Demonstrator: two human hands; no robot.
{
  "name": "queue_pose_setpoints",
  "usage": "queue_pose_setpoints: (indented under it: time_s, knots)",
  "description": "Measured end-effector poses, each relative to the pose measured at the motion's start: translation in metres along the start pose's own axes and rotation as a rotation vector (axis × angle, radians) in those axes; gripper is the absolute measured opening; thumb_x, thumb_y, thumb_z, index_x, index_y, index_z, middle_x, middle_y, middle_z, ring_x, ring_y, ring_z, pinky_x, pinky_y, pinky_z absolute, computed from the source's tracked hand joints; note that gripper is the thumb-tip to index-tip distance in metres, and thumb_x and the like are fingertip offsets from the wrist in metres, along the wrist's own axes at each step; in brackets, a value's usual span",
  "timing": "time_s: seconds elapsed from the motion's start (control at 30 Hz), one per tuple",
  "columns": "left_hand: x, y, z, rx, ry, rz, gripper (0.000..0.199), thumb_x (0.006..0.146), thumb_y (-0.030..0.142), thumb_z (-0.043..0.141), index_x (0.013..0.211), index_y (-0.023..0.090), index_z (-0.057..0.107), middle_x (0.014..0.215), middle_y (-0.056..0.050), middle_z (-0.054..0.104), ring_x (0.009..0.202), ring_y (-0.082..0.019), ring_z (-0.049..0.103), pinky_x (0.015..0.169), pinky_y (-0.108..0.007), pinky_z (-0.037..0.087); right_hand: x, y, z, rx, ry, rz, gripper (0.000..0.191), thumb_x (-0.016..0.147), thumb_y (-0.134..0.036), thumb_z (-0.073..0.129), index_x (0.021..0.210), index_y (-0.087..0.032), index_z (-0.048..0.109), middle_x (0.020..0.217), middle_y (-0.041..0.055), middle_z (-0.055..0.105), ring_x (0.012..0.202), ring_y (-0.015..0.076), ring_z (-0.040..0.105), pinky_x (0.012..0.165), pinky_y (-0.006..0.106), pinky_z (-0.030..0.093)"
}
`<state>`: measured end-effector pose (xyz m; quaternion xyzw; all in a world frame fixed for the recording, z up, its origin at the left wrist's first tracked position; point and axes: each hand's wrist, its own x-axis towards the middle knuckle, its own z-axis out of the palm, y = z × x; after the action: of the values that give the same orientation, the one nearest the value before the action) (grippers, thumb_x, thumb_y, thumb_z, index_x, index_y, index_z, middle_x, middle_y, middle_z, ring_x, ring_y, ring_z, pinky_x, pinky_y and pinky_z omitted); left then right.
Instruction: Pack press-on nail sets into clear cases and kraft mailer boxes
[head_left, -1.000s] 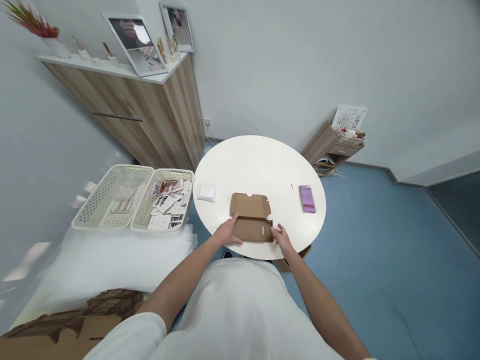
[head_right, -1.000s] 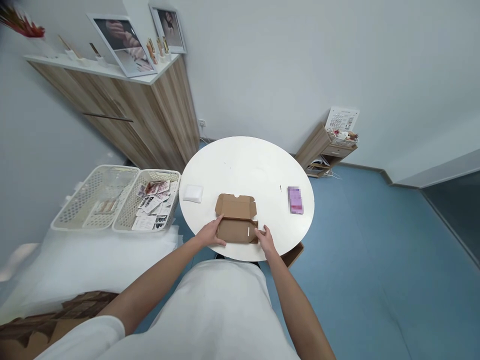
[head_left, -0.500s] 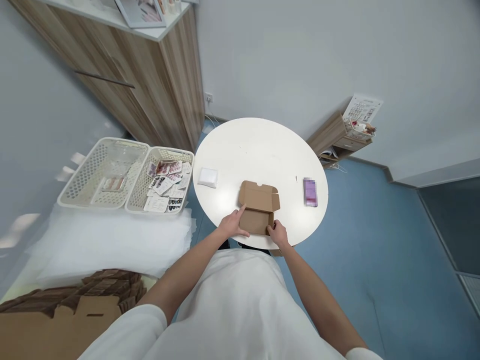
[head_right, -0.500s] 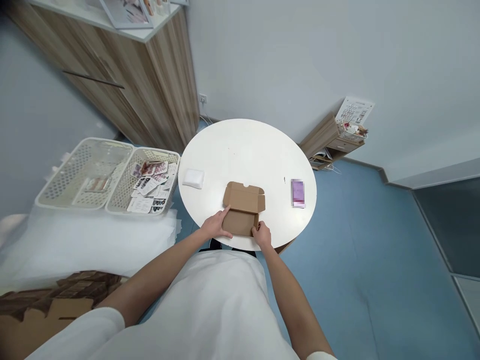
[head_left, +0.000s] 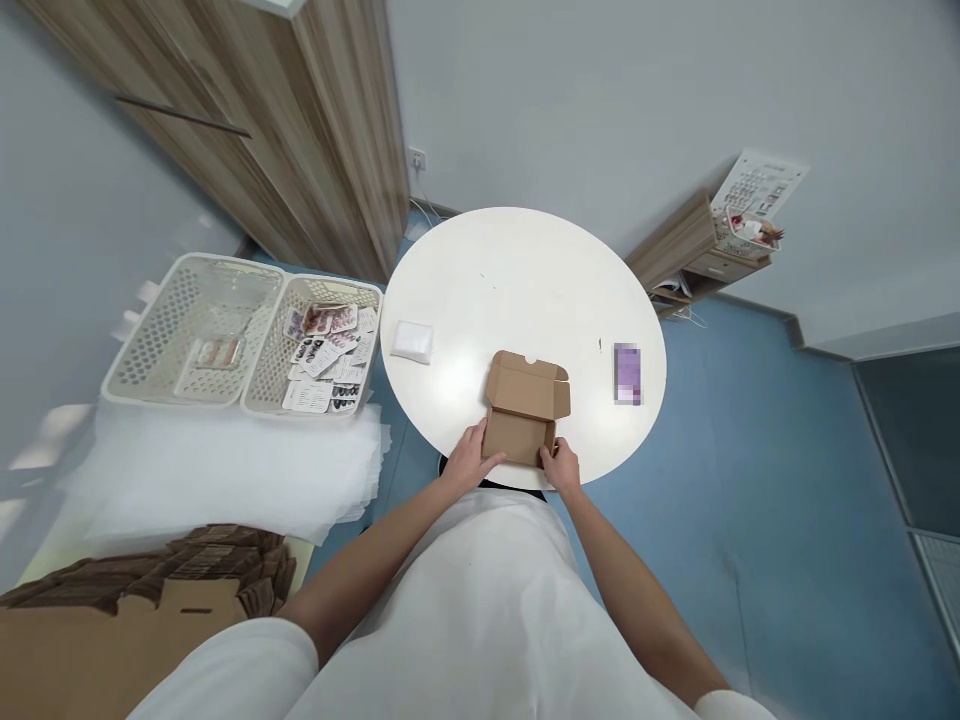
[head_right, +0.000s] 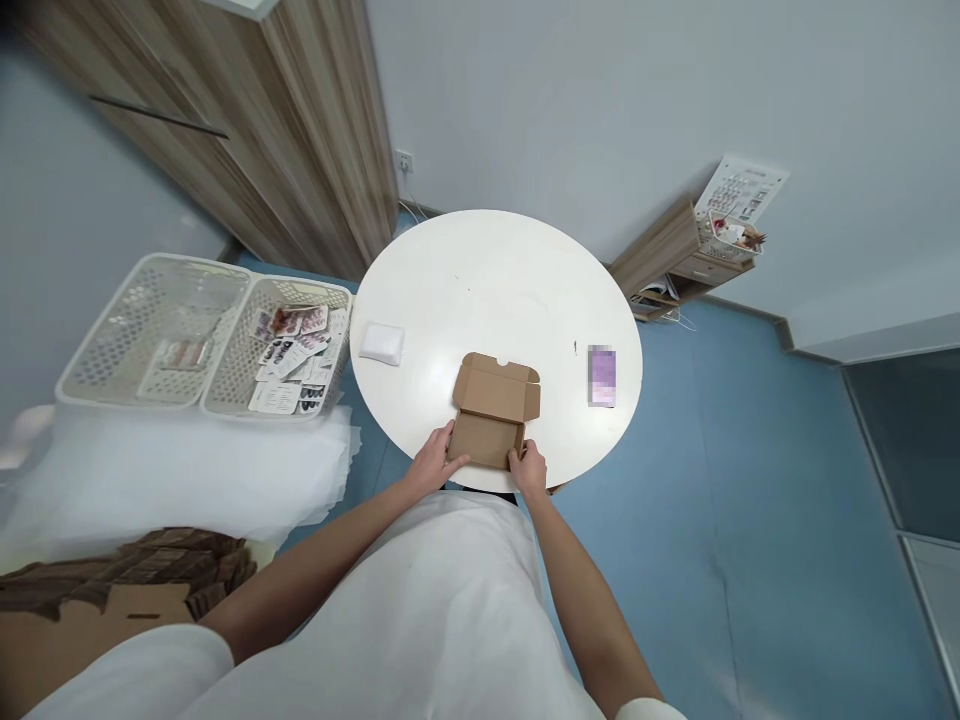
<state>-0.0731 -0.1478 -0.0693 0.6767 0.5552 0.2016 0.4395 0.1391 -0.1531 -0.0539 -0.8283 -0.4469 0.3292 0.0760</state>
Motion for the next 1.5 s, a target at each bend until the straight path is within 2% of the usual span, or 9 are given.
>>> queue_pose_setpoints:
  time_s: [0.23,0.37,0.47,0.63,0.93,1.17,1.27,1.4,1.5]
  knots:
    - [0.012,0.01,0.013,-0.053,0.052,-0.071,0.064,0.08,0.042,0.044,0.135,0.017,0.02,0.118,-0.013,0.042,0.109,-0.024,0.044,0.09,-0.039,0.038,0.0,0.008,-0.011,0.368,-0.104,0.073,0.036,0.072,-0.047,0.049,0.097,-0.021,0.047,0.072,-0.0005,0.053,0.04,0.0102,0.048,0.037,0.025,0.04]
    - [0.018,0.02,0.02,-0.176,0.086,-0.177,0.063,0.079,0.042,0.045,0.133,0.018,0.024,0.119,-0.014,0.04,0.098,-0.02,0.05,0.079,-0.034,0.045,0.007,0.014,-0.02,0.526,-0.111,0.04,0.048,0.069,-0.049,0.053,0.108,-0.023,0.043,0.092,0.0046,0.053,0.047,0.0103,0.052,0.036,0.026,0.044]
    - [0.022,0.028,0.024,-0.232,0.109,-0.195,0.059,0.077,0.041,0.049,0.129,0.017,0.032,0.114,-0.013,0.044,0.096,-0.02,0.051,0.075,-0.033,0.046,0.014,0.021,-0.023,0.615,-0.123,-0.02,0.051,0.068,-0.048,0.054,0.112,-0.022,0.042,0.102,0.0074,0.051,0.053,0.0117,0.054,0.042,0.028,0.048]
    - [0.034,0.039,0.031,-0.229,0.128,-0.224,0.059,0.075,0.04,0.052,0.126,0.017,0.036,0.112,-0.012,0.05,0.096,-0.021,0.051,0.08,-0.037,0.044,0.029,0.032,-0.028,0.692,-0.138,-0.116,0.049,0.068,-0.042,0.057,0.109,-0.02,0.045,0.104,0.0077,0.052,0.058,0.0119,0.056,0.062,0.033,0.051]
    - [0.065,0.058,0.04,-0.302,0.125,-0.232,0.068,0.073,0.036,0.056,0.132,0.02,0.026,0.134,-0.011,0.037,0.12,-0.024,0.038,0.095,-0.038,0.036,0.057,0.038,-0.044,0.822,-0.207,-0.195,0.06,0.065,-0.034,0.06,0.119,-0.022,0.037,0.119,0.009,0.044,0.074,0.0133,0.058,0.072,0.033,0.05]
    - [0.072,0.064,0.045,-0.29,0.136,-0.266,0.076,0.071,0.035,0.059,0.135,0.021,0.018,0.139,-0.012,0.028,0.126,-0.024,0.031,0.098,-0.039,0.033,0.072,0.042,-0.053,0.764,-0.249,-0.234,0.066,0.065,-0.035,0.06,0.124,-0.022,0.035,0.119,0.0092,0.043,0.078,0.0146,0.057,0.075,0.036,0.049]
    - [0.07,0.063,0.043,-0.301,0.145,-0.28,0.076,0.072,0.034,0.058,0.135,0.021,0.017,0.139,-0.012,0.027,0.126,-0.024,0.031,0.099,-0.04,0.032,0.07,0.042,-0.056,0.696,-0.204,-0.225,0.066,0.067,-0.038,0.058,0.126,-0.021,0.032,0.119,0.0101,0.042,0.071,0.012,0.055,0.071,0.034,0.049]
    - [0.068,0.06,0.033,-0.319,0.179,-0.302,0.074,0.074,0.036,0.057,0.135,0.023,0.017,0.138,-0.013,0.028,0.126,-0.024,0.031,0.097,-0.04,0.034,0.064,0.037,-0.066,0.629,0.003,-0.238,0.058,0.072,-0.039,0.053,0.123,-0.023,0.033,0.117,0.0096,0.044,0.058,0.0079,0.047,0.063,0.031,0.047]
    - [0.068,0.055,0.017,-0.321,0.22,-0.311,0.071,0.074,0.038,0.057,0.133,0.024,0.02,0.137,-0.014,0.029,0.122,-0.023,0.036,0.092,-0.039,0.038,0.059,0.022,-0.074,0.607,0.126,-0.312,0.049,0.074,-0.037,0.051,0.118,-0.023,0.036,0.112,0.0077,0.048,0.057,0.0078,0.045,0.061,0.029,0.046]
